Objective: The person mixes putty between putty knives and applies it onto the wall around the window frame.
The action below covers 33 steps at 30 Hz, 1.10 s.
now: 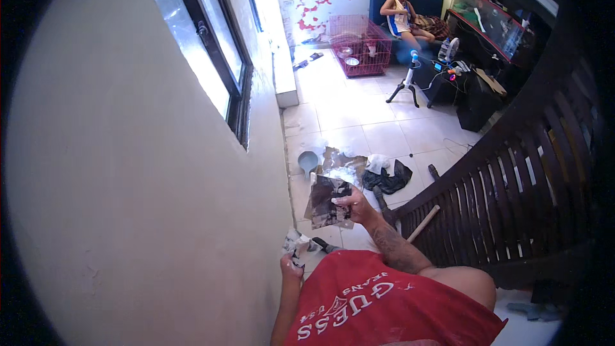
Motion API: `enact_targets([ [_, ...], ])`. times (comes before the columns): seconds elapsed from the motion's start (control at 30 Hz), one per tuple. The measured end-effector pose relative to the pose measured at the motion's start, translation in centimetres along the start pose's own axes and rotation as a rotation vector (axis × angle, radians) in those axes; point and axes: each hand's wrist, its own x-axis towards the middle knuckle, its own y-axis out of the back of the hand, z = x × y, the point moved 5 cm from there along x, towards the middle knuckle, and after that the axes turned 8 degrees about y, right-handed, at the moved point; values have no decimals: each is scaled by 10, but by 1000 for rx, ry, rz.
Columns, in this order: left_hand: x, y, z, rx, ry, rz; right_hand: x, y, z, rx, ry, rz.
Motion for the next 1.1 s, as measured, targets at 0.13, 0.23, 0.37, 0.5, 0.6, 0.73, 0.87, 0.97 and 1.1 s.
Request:
enact_targets([
  [0.13, -11, -18, -4, -23, 33, -24, 7, 13, 3, 19, 12, -29],
  [0.23, -22, -20, -7, 23, -34, -83, 5, 6, -9, -433, 313, -171],
  [0.37, -13, -17, -16, -37, 31, -10, 25, 36, 14, -184, 105, -165],
  [0.5, -4, -2, -13, -62, 30, 61, 27, 4, -9, -120, 75, -177],
  [0.6, -14, 1, -8, -26, 3, 60, 39, -23, -23, -238, 111, -223],
  [0.73, -19, 11, -3, -19, -41, -9, 106, -31, -42, -400, 367, -167],
  [0.87, -10, 1, -7, 44, -70, -147, 148, -106, -134, -447, 583, -102],
  [0.97, 18, 71, -11, 450, -460, -11, 191, -180, -150, -375, 651, -295],
  [1.1, 42, 96, -14, 833, -674, 119, 256, -233, -178, -512, 877, -376],
])
